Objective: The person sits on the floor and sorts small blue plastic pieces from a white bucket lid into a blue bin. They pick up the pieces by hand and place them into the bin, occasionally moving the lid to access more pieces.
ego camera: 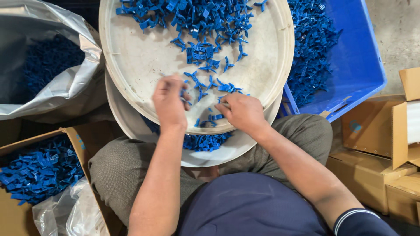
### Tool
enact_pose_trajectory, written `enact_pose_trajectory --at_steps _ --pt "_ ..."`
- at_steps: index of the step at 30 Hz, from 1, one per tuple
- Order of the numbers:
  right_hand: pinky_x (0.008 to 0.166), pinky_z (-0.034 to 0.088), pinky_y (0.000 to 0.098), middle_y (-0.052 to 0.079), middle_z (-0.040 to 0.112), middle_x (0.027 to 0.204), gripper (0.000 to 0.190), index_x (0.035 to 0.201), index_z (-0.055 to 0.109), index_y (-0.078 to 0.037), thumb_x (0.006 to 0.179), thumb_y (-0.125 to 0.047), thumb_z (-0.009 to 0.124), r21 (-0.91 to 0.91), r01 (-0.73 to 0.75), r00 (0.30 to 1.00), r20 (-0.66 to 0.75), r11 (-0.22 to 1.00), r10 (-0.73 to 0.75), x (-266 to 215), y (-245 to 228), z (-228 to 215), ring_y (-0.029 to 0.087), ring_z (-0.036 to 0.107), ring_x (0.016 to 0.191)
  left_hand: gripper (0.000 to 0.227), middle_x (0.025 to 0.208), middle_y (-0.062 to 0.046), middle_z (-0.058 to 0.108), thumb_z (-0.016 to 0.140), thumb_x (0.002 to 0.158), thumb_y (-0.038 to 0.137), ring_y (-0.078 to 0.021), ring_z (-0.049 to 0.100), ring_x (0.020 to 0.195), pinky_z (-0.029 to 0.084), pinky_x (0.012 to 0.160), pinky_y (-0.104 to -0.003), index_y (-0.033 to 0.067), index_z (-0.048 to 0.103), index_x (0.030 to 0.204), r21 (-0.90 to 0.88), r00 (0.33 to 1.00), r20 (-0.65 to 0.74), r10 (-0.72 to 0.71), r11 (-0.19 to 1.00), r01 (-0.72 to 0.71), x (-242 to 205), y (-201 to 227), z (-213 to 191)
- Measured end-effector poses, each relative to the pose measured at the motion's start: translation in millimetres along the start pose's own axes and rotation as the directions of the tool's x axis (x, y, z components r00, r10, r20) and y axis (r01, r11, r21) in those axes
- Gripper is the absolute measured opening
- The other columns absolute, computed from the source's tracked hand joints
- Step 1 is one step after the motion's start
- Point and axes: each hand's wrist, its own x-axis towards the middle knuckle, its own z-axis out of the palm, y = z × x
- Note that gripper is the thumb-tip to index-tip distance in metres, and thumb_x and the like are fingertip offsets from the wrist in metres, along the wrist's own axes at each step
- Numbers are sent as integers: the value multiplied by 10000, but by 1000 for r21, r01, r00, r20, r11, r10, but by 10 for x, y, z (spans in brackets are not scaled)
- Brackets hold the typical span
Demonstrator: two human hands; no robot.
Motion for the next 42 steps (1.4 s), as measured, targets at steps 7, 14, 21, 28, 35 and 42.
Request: enact_pose_trajectory --at_steps 7,14,21,28,35,42 --pt "644 536 462 92 733 823 231 832 725 -117 811 -343 766 -67 8 989 148 998 2 134 -104 50 333 702 769 154 844 -42 629 639 1011 277 -123 598 600 391 388 -249 128 603 1000 -172 972 -171 161 967 -190 63 346 -186" --pt "618 535 368 73 718 718 274 870 747 -76 807 -330 827 272 -269 952 224 924 211 222 -36 -9 245 673 680 274 859 -36 639 624 1023 379 -110 587 622 387 409 -240 108 605 983 -71 999 25 -47 996 49 29 202 -62" --pt "735 541 336 76 732 955 292 1139 726 -83 921 -276 755 459 69 994 40 886 -98 707 -310 -125 200 668 798 394 796 -32 638 543 929 513 -154 629 567 437 374 -273 128 610 971 -353 946 158 -283 879 321 -3 265 -13" --pt "904 505 471 171 616 1224 407 1100 714 -106 759 -310 803 -52 547 834 -53 835 -550 765 -525 217 406 598 1069 144 841 -62 621 709 971 225 -138 566 570 385 396 -268 113 638 1026 -362 999 -22 31 931 -37 142 178 -216" --pt "755 505 470 121 608 970 243 945 696 -152 795 -332 760 34 273 917 293 961 -271 402 -320 15 353 626 912 104 823 -29 603 718 940 192 -130 565 590 376 420 -263 129 641 969 -221 1000 -20 4 975 -8 73 281 -129" --pt "742 509 471 92 673 915 291 949 682 -150 846 -419 717 -20 133 862 495 991 -106 280 39 -272 312 664 899 102 839 -28 602 715 955 200 -135 564 605 375 436 -268 123 647 957 -160 1000 15 -8 987 10 36 232 -124"
